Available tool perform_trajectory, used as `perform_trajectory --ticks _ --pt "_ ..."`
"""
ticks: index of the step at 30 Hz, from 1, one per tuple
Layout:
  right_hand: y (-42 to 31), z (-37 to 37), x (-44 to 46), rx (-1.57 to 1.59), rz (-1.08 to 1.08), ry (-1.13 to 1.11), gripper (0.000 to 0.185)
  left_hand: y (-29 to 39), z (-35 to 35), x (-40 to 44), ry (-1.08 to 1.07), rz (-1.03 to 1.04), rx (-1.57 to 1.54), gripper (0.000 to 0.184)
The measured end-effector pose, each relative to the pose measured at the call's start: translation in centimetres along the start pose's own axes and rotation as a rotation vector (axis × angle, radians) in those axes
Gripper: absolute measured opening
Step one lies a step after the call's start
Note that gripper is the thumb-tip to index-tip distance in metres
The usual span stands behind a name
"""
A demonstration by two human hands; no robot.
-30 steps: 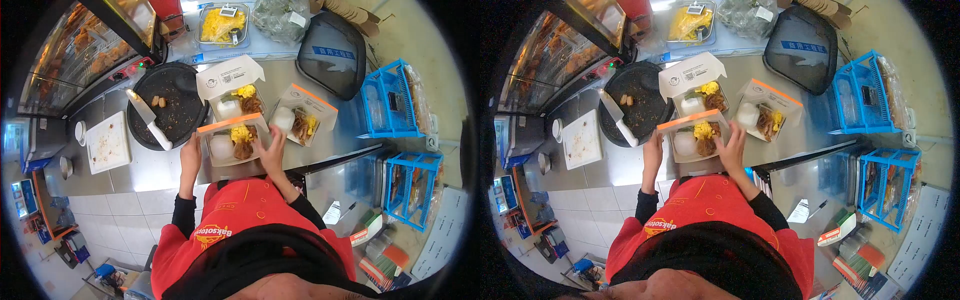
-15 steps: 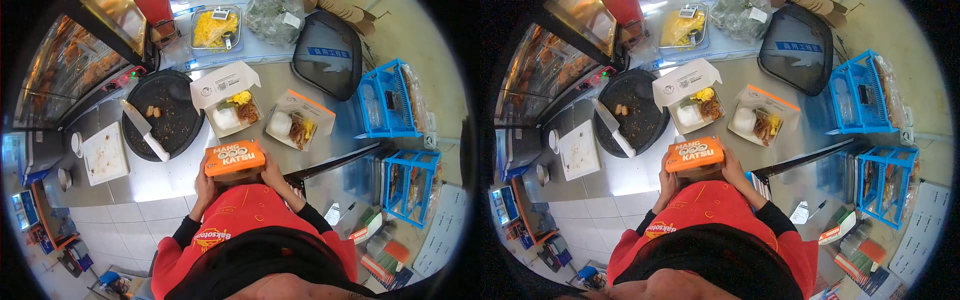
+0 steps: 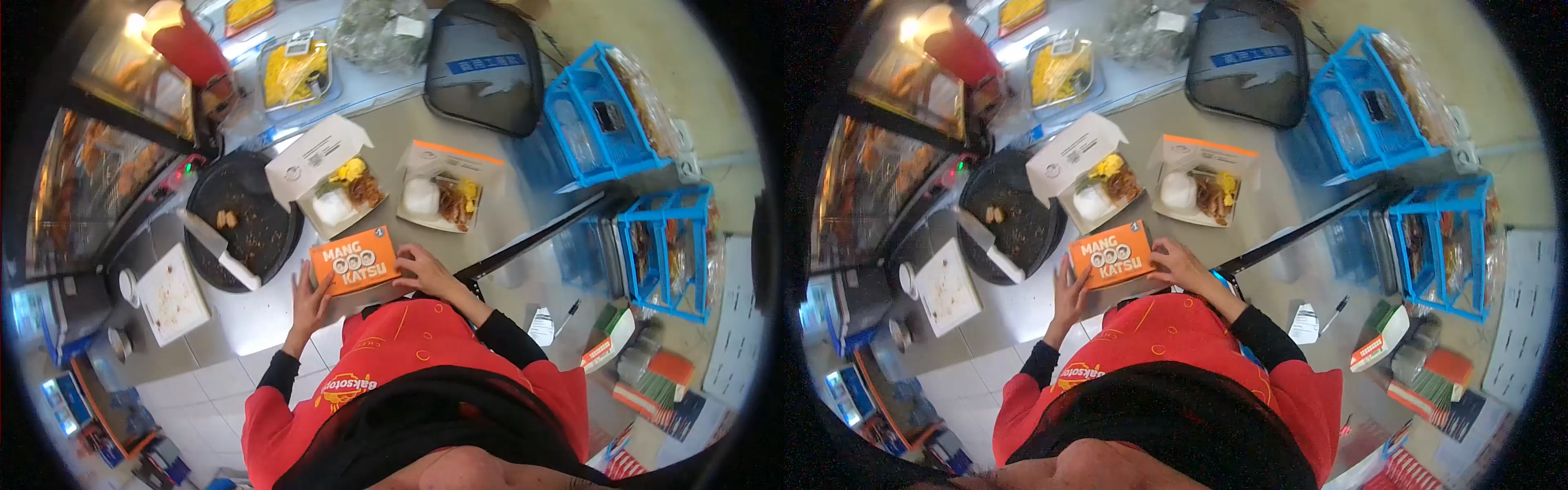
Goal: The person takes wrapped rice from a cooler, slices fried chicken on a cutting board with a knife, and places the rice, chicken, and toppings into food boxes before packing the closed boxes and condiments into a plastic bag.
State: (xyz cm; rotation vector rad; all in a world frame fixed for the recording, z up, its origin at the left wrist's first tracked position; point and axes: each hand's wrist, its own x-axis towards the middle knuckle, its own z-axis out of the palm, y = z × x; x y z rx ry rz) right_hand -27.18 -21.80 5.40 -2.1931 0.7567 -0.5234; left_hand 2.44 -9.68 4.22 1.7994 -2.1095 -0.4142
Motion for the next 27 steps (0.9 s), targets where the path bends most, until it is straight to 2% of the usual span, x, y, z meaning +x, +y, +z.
perform_trajectory --ticks 1,3,5,7,8,10,11,13,14,15,16,17,19,20,21,23,24,25,26,27 --pt "-0.1 -1.4 -0.5 -0.010 0.013 0.028 0.028 0.5 -0.4 1.1 -0.005 0.032 0.002 0.042" --pt "-0.1 -4.2 -1.9 -0.117 0.225 0.472 0.028 2.4 0.0 3.4 0.276 0.098 -0.063 0.044" --pt "1.6 -7.5 -1.3 -0.088 0.513 1.052 0.028 5.1 0.9 9.4 0.390 0.147 -0.152 0.047" --pt "4.2 -11.0 0.0 -0.241 0.500 1.265 0.028 9.3 0.4 16.9 0.429 0.108 -0.146 0.048" --pt "6.3 -12.2 -0.1 -0.243 0.506 1.280 0.028 10.7 0.4 20.5 0.454 0.072 -0.146 0.046" --pt "9.6 -14.1 -0.7 -0.121 0.667 0.700 0.031 11.0 1.5 25.5 0.430 0.157 -0.056 0.038" --pt "9.9 -14.5 -0.9 -0.125 0.663 0.711 0.031 11.0 1.9 26.1 0.437 0.167 -0.056 0.038" --pt "8.3 -15.0 -1.2 -0.227 0.751 0.486 0.030 10.4 3.1 26.7 0.151 -0.076 -0.120 0.022" --pt "8.3 -14.1 -1.4 -0.228 0.751 0.490 0.030 10.0 3.8 26.1 0.231 0.024 -0.163 0.017" --pt "8.7 -12.6 -1.6 -0.153 0.722 0.588 0.025 9.9 4.5 25.1 0.231 0.024 -0.164 0.017" --pt "8.5 -11.5 -1.8 -0.077 0.691 0.683 0.019 9.9 5.1 24.0 0.126 -0.008 -0.257 0.018" --pt "8.4 -10.5 -1.9 -0.075 0.692 0.675 0.019 9.9 5.6 22.9 0.022 -0.044 -0.349 0.020" --pt "7.0 -9.5 -1.4 0.068 0.754 0.765 0.025 10.2 6.2 21.6 0.061 -0.056 -0.451 0.024" --pt "6.0 -9.7 -1.7 0.195 0.832 0.654 0.042 10.4 6.4 21.1 0.102 -0.060 -0.550 0.029" --pt "5.8 -9.2 -2.1 0.198 0.821 0.636 0.042 11.0 6.6 20.6 0.114 -0.076 -0.545 0.029" --pt "6.0 -8.7 -3.0 0.186 0.587 0.592 0.056 11.7 6.6 19.8 0.127 -0.199 -0.714 0.043" --pt "5.7 -8.8 -3.5 0.194 0.562 0.562 0.056 11.6 5.4 19.3 -0.108 -0.265 -0.657 0.063" --pt "5.3 -9.2 -4.2 0.341 0.501 0.458 0.059 10.9 5.3 19.2 -0.076 -0.295 -0.653 0.063" --pt "5.0 -9.7 -4.8 0.484 0.442 0.348 0.061 10.2 5.5 18.9 -0.110 -0.078 -0.668 0.069" --pt "4.8 -10.2 -5.3 0.487 0.422 0.310 0.061 9.7 5.4 18.7 -0.144 0.140 -0.674 0.076"
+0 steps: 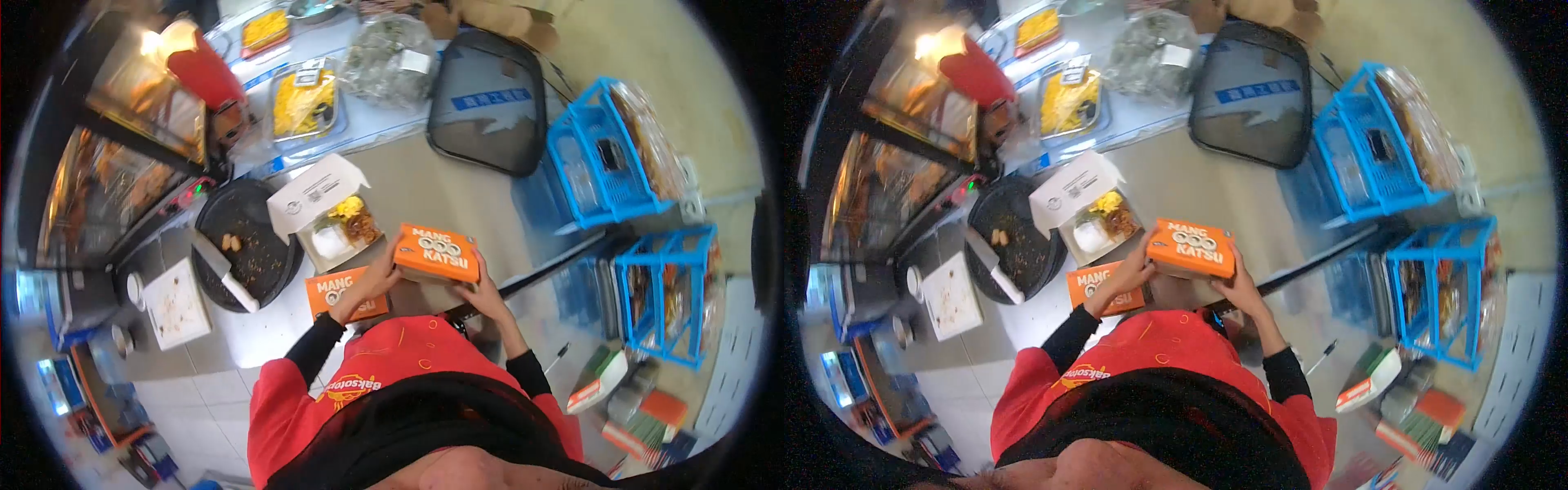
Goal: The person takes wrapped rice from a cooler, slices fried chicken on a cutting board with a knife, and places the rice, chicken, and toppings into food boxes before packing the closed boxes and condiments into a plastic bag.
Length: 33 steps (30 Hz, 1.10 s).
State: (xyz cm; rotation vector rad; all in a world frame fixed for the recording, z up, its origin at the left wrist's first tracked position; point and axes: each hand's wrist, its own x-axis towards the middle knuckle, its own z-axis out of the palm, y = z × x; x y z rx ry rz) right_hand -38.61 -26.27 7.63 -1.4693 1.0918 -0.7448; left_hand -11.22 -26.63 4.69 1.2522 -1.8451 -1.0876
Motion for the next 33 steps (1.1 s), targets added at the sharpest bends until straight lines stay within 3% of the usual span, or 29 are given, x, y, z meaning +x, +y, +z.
perform_trajectory --ticks 1,2,4,6,9,11,12,14,16,17,18,19,21,22,24,25,26,28,30,32,33 --pt "-0.2 -0.7 -0.4 -0.147 0.009 -0.043 0.064 1.2 -1.2 0.1 -0.202 -0.151 -0.159 0.079" --pt "-0.3 -1.4 -0.5 -0.296 0.014 -0.082 0.068 1.2 -1.3 0.2 -0.168 -0.164 -0.162 0.079" --pt "1.0 -2.4 0.0 -0.298 0.005 -0.057 0.069 1.4 -0.7 1.0 -0.322 -0.133 0.119 0.080" --pt "3.6 -3.5 0.7 -0.291 0.000 -0.015 0.070 -0.1 0.6 2.5 -0.261 -0.071 0.103 0.079" --pt "6.5 -5.6 1.5 -0.240 -0.096 0.152 0.062 0.1 1.7 4.5 -0.334 -0.093 0.194 0.077" --pt "4.5 -6.5 1.4 -0.639 -0.122 0.116 0.041 -1.6 3.4 4.7 -0.181 0.066 0.466 0.073" --pt "3.0 -6.6 1.7 -0.643 -0.131 0.103 0.041 -1.0 3.1 4.2 -0.167 0.059 0.464 0.073" --pt "-0.5 -5.9 2.9 -0.971 -0.068 0.081 0.029 2.0 1.3 3.3 0.079 0.209 0.695 0.071" --pt "-2.2 -3.1 5.7 -0.797 -0.219 0.206 0.024 2.7 -2.3 1.7 0.452 0.047 0.707 0.070" --pt "-2.6 -1.4 7.6 -0.717 -0.273 0.251 0.024 2.2 -3.6 0.8 0.718 -0.252 0.502 0.063" --pt "-3.9 0.8 9.7 -0.640 -0.256 0.179 0.027 0.2 -6.6 -0.4 0.981 -0.266 0.680 0.061" --pt "-5.6 3.2 12.0 -0.564 -0.237 0.107 0.030 0.4 -9.6 -1.5 1.108 -0.371 1.028 0.070" --pt "-8.4 8.2 16.7 -0.589 -0.243 0.032 0.045 0.7 -13.7 -2.8 1.197 -0.596 0.954 0.060" --pt "-7.9 10.5 19.1 -0.594 -0.348 0.090 0.042 0.0 -14.8 -3.6 1.204 -0.596 0.957 0.060" --pt "-6.6 12.6 23.7 -0.592 -0.459 0.153 0.040 -1.6 -16.3 -4.5 0.697 -0.724 0.865 0.038" --pt "-6.6 12.9 25.7 -0.683 -0.325 -0.049 0.040 -2.0 -16.3 -4.5 0.681 -0.646 0.959 0.021" --pt "-6.4 12.8 27.0 -0.768 -0.186 -0.251 0.039 -2.2 -16.0 -4.8 0.686 -0.643 0.962 0.021" --pt "-6.2 11.6 26.9 -0.738 -0.223 -0.267 0.034 -1.7 -14.7 -5.7 0.797 -0.547 0.600 0.018" --pt "-5.1 11.2 25.5 -0.714 -0.254 -0.289 0.028 -2.1 -12.8 -6.9 0.755 -0.544 0.526 0.015" --pt "-2.6 11.3 22.6 -0.380 -0.259 -0.277 0.026 -1.1 -11.3 -7.4 0.687 -0.560 0.229 0.015" --pt "-2.1 11.7 21.2 -0.381 -0.248 -0.276 0.026 -1.9 -10.2 -7.3 0.743 -0.513 0.237 0.018"
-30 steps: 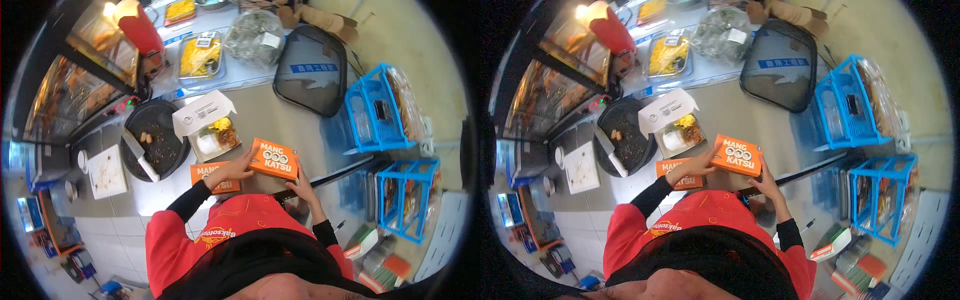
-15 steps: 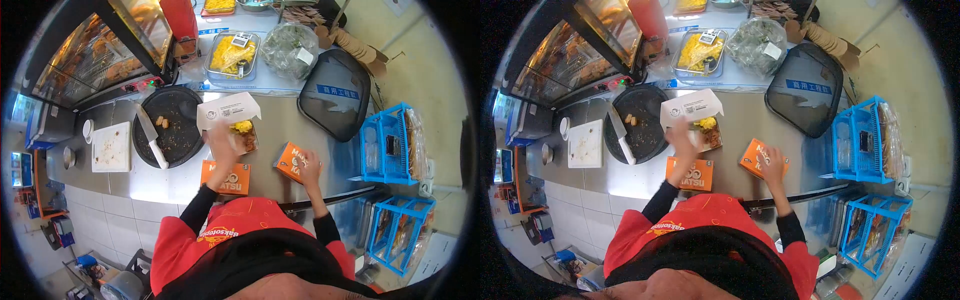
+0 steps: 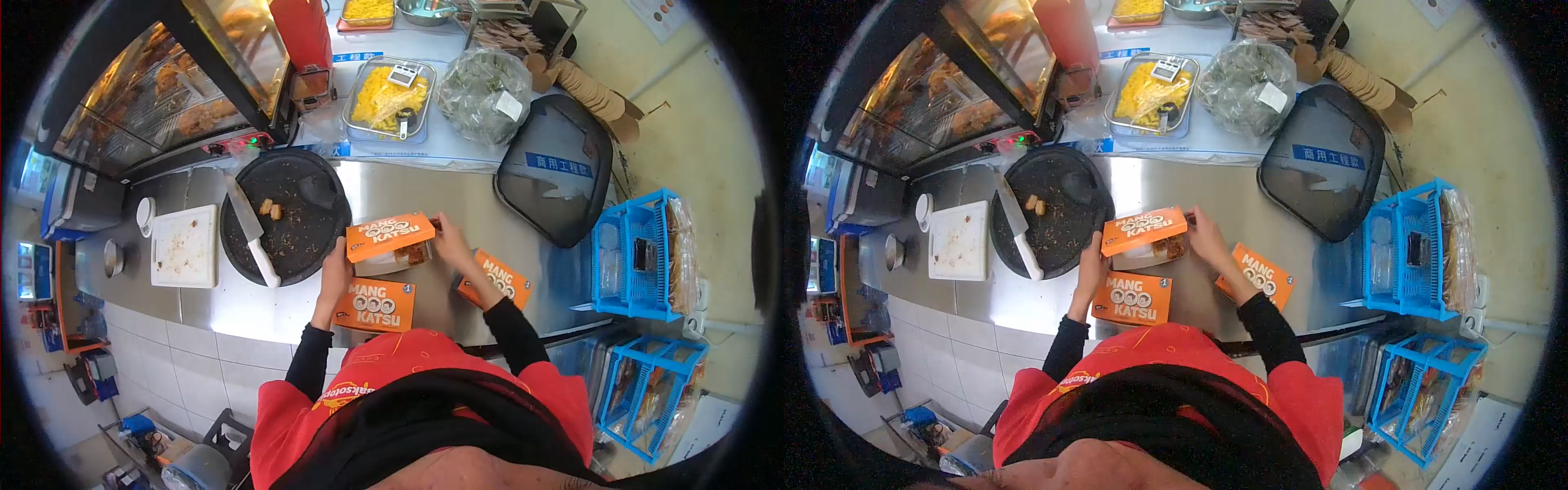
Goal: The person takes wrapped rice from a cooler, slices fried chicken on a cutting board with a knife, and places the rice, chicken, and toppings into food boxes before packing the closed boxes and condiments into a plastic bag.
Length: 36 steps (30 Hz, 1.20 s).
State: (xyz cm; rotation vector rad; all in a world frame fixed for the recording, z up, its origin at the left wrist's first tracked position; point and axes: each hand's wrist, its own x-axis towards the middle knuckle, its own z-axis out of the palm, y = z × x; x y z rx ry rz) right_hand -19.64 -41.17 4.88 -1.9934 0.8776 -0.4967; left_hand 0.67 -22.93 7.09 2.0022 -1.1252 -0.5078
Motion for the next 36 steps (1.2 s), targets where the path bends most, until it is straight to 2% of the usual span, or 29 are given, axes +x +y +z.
perform_trajectory --ticks 2,3,4,5,6,7,8,9,11,12,15,16,17,19,20,22,23,25,26,28,31,32,34,35,36 --pt "-0.9 1.9 -2.0 0.055 0.163 0.115 0.037 -0.1 1.7 -0.2 0.046 0.035 -0.021 0.020" --pt "-1.4 2.1 -3.0 0.057 0.174 0.116 0.037 0.6 2.1 -0.3 0.059 -0.008 -0.093 0.030" --pt "-2.1 2.1 -3.8 0.066 0.088 0.151 0.043 1.1 2.1 -0.2 0.075 -0.049 -0.163 0.040" --pt "-2.5 2.1 -4.3 0.075 -0.001 0.188 0.049 1.3 1.9 -0.1 0.069 -0.046 -0.160 0.040" --pt "-2.1 1.8 -4.7 0.162 0.096 0.002 0.058 1.4 1.7 0.2 -0.059 -0.039 -0.238 0.049" --pt "-1.7 1.2 -4.8 0.167 0.099 0.010 0.058 1.4 1.4 0.3 -0.189 -0.033 -0.315 0.059" --pt "-1.2 0.4 -4.7 0.166 0.023 -0.094 0.061 -1.1 1.5 1.1 -0.367 -0.013 -0.362 0.071" --pt "-0.9 -0.3 -4.6 0.164 -0.053 -0.197 0.065 -1.7 1.3 1.7 -0.375 -0.010 -0.359 0.071" --pt "-0.5 -1.5 -3.5 0.175 -0.044 -0.247 0.068 -2.2 0.8 3.3 -0.583 0.190 -0.384 0.076" --pt "-0.3 -2.2 -2.6 0.181 -0.044 -0.303 0.071 -2.1 0.3 4.6 -0.693 0.168 -0.301 0.082" --pt "1.7 -2.8 -0.3 0.140 -0.020 -0.333 0.074 -0.8 0.7 6.5 -0.624 0.252 -0.161 0.079" --pt "2.2 -2.6 -0.1 0.125 -0.086 -0.251 0.060 -1.1 1.0 7.1 -0.611 0.306 -0.122 0.071" --pt "2.7 -2.4 -0.1 0.123 -0.084 -0.240 0.060 -1.5 1.4 7.2 -0.618 0.316 -0.122 0.071" --pt "2.9 -2.2 -0.9 -0.137 -0.145 -0.198 0.041 -1.5 2.0 6.5 -0.640 0.204 -0.045 0.058" --pt "3.2 -2.1 -1.3 -0.138 -0.134 -0.191 0.041 -1.7 2.2 6.1 -0.653 0.208 -0.047 0.058" --pt "1.5 -2.3 -1.6 -0.299 -0.209 -0.075 0.036 -2.5 2.7 5.5 -0.445 0.372 -0.021 0.050" --pt "1.7 -2.1 -1.6 -0.299 -0.205 -0.072 0.036 -2.8 3.1 5.4 -0.449 0.374 -0.022 0.050" --pt "2.4 -1.1 -1.5 -0.155 -0.028 -0.047 0.038 -3.1 3.4 5.5 -0.454 0.302 -0.165 0.053" --pt "2.6 -0.6 -1.5 -0.148 -0.039 -0.057 0.038 -3.4 3.3 5.5 -0.442 0.294 -0.157 0.053" --pt "2.9 -0.2 -1.2 -0.058 0.072 -0.020 0.038 -3.5 3.2 6.1 -0.466 0.366 -0.106 0.060" --pt "3.3 -0.5 -1.0 -0.037 0.054 -0.038 0.040 -1.8 2.5 7.4 -0.424 0.495 0.094 0.085" --pt "3.3 -0.8 -0.9 -0.034 0.037 -0.068 0.040 -0.9 1.9 8.2 -0.424 0.490 0.096 0.085" --pt "3.2 -0.9 -0.6 -0.069 0.036 -0.095 0.039 0.2 1.8 9.9 -0.468 0.674 0.602 0.101" --pt "3.2 -1.2 -0.6 -0.106 0.030 -0.116 0.038 0.8 1.7 10.7 -0.469 0.683 0.597 0.101" --pt "3.3 -1.2 -0.7 -0.111 0.036 -0.106 0.038 1.2 1.8 11.5 -0.610 0.652 0.574 0.102"
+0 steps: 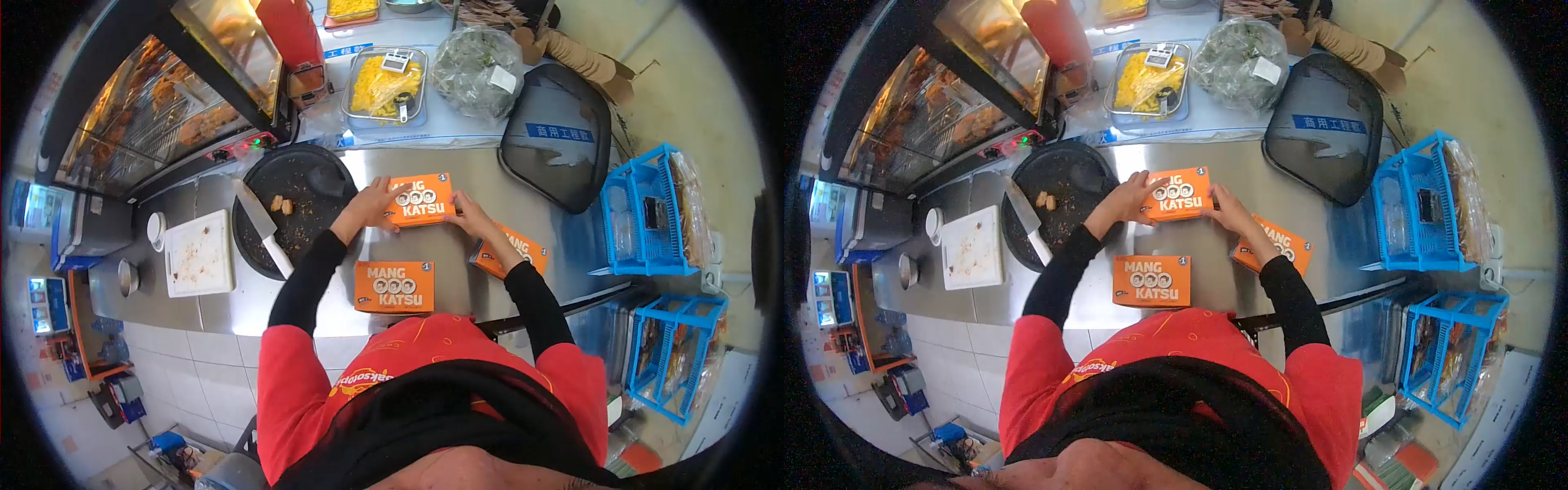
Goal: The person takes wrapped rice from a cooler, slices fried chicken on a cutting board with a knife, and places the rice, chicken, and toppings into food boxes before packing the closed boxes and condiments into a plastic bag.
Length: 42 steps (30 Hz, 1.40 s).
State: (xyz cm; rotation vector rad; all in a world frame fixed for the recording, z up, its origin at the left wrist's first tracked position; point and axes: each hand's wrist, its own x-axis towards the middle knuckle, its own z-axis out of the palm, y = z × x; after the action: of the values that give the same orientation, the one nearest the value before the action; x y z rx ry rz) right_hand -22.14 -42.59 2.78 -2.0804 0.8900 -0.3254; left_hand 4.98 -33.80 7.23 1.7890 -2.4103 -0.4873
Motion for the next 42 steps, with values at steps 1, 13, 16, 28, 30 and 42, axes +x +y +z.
perform_trajectory --ticks 1,13,16,28,30,42 --pt "0.0 0.1 0.0 0.015 0.000 -0.002 0.038 -0.2 -0.4 0.5 -0.123 0.024 -0.065 0.104" --pt "0.5 3.2 1.0 0.418 0.208 0.146 0.048 -0.8 11.1 -0.1 0.616 -0.310 -0.551 0.082" --pt "-1.0 4.0 1.3 0.483 0.247 0.164 0.058 2.7 7.8 -0.5 0.543 -0.401 -1.274 0.079" --pt "-13.6 8.3 -15.3 0.334 0.404 0.116 0.069 11.0 2.8 -18.2 0.243 -0.544 -1.489 0.077" --pt "-12.8 9.5 -15.9 0.316 0.484 0.075 0.072 9.0 9.0 -20.6 0.257 -0.732 -1.347 0.074" --pt "-13.1 3.2 -19.2 0.916 0.358 0.432 0.095 11.6 5.0 -12.8 -0.108 -0.590 -1.834 0.059"
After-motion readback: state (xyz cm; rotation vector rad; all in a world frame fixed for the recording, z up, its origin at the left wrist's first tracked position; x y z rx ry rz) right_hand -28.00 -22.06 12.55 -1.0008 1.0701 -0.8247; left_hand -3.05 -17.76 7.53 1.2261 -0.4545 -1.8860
